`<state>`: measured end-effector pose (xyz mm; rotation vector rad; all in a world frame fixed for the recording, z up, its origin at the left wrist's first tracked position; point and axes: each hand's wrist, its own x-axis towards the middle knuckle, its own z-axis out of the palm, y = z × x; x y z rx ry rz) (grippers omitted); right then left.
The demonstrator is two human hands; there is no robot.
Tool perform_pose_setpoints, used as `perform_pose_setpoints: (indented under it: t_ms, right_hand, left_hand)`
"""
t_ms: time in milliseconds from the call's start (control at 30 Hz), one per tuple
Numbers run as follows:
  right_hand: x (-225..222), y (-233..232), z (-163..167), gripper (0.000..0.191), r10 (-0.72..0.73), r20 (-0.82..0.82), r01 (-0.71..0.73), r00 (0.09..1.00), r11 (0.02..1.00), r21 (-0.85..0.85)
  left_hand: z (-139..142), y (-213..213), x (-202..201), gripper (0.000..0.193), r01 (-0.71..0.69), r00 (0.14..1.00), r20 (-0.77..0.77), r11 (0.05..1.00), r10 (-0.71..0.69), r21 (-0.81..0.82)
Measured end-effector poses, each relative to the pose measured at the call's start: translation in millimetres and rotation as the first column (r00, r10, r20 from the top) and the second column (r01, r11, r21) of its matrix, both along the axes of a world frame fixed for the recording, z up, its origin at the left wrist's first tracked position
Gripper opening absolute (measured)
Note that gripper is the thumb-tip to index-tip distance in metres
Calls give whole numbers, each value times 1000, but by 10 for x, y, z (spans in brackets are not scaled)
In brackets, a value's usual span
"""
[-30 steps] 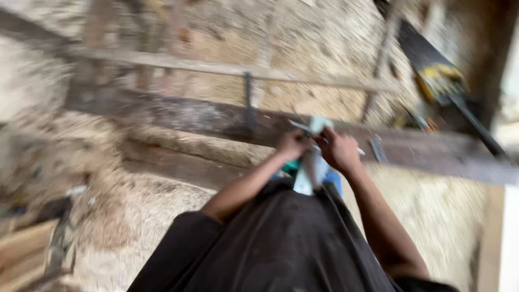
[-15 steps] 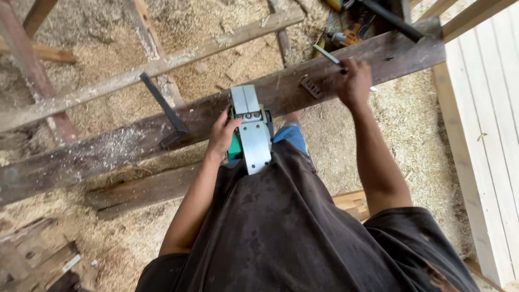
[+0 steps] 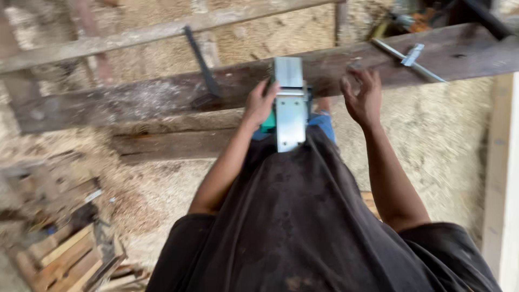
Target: The person uses an electric planer on a wooden beam clamped to a workbench. They repeatedly adjust the planer's depth setting with a wrench and run the tool along the beam to smooth its surface.
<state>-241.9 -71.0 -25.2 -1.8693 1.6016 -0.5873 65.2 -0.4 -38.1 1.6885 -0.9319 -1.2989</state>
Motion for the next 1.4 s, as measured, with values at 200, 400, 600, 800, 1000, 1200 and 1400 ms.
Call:
perform_pose_setpoints:
  t_ms: [200, 400, 600, 800, 1000, 1200, 1400]
  right_hand:
    - [948, 316, 23, 51, -253, 635, -225, 730, 788, 573]
    - [1104, 384, -34, 42, -228, 598, -195, 769, 807, 558]
    - [1194, 343, -135, 39, -128, 568, -194, 813, 860, 471]
    - [1273, 382, -98, 37, -130, 501, -116, 855, 895, 430]
    - [1126, 431, -131, 38, -22, 426, -113, 905, 951, 289]
    - [578, 399, -196, 29, -62, 301, 8, 952, 984, 177]
    - [-92, 150, -180, 22, -238, -36, 230, 971, 960, -158]
  left_hand:
    - [23, -62, 86, 62, 5, 982, 186, 997, -18, 73]
    - [57, 104, 261, 69, 22, 991, 133, 999, -18, -26]
    - [70, 221, 319, 78, 41, 999, -30, 999, -40, 19]
    - [-60, 250, 313, 69, -13, 996, -95, 997, 5, -80]
    - [-190, 277, 174, 41, -38, 999, -33, 990, 34, -136]
    - [90, 311, 128, 51, 23, 996, -84, 998, -28, -55]
    - [79, 346, 45, 55, -55, 998, -26, 995, 53, -88]
